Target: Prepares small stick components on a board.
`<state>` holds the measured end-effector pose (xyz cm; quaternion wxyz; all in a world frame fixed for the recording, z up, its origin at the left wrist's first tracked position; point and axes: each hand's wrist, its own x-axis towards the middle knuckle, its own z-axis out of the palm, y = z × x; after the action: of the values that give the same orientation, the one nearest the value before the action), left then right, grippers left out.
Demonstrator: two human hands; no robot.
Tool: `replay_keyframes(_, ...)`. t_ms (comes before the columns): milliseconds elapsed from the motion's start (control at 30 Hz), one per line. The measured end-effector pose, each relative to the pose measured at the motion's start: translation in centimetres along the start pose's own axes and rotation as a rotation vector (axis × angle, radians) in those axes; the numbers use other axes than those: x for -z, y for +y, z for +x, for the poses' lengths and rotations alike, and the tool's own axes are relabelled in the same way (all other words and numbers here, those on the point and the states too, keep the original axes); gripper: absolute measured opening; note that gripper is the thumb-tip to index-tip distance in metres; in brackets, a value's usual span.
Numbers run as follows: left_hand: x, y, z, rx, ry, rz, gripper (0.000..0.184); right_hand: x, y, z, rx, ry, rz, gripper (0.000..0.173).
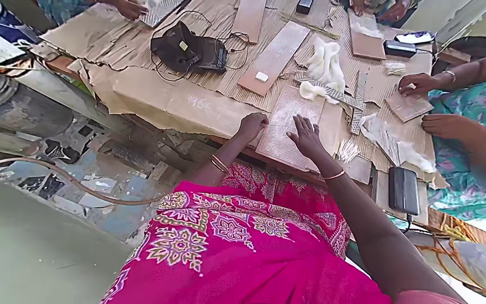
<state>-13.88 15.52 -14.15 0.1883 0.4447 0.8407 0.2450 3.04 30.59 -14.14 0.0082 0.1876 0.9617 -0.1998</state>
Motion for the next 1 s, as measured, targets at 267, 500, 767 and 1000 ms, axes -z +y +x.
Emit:
replay_keyframes(267,-0.3,-0.1,-0.4,0.050,-0.069,0.005,0.024,-2.9,0.2,-3.7,-0.016,0.010,-0.124,0.079)
replay_keyframes(500,-0.4,-0.9,-1.6,0.036,0.051,-0.046,0.022,-0.5,0.7,-4.3,0.027,0.046,-0.016,0.070)
replay_keyframes(767,0.6,-1.1,-0.4,0.119,0.050,0.004,0.023,-2.5,2.0,-1.3,-0.081,-0.014,-0.127,0.080)
replay_keyframes(1000,0.1,-1.2,-2.2,0.113,-0.003,-0.030,0.022,-2.7,0.7,-6.3,-0.010,0.002,-0.094,0.077)
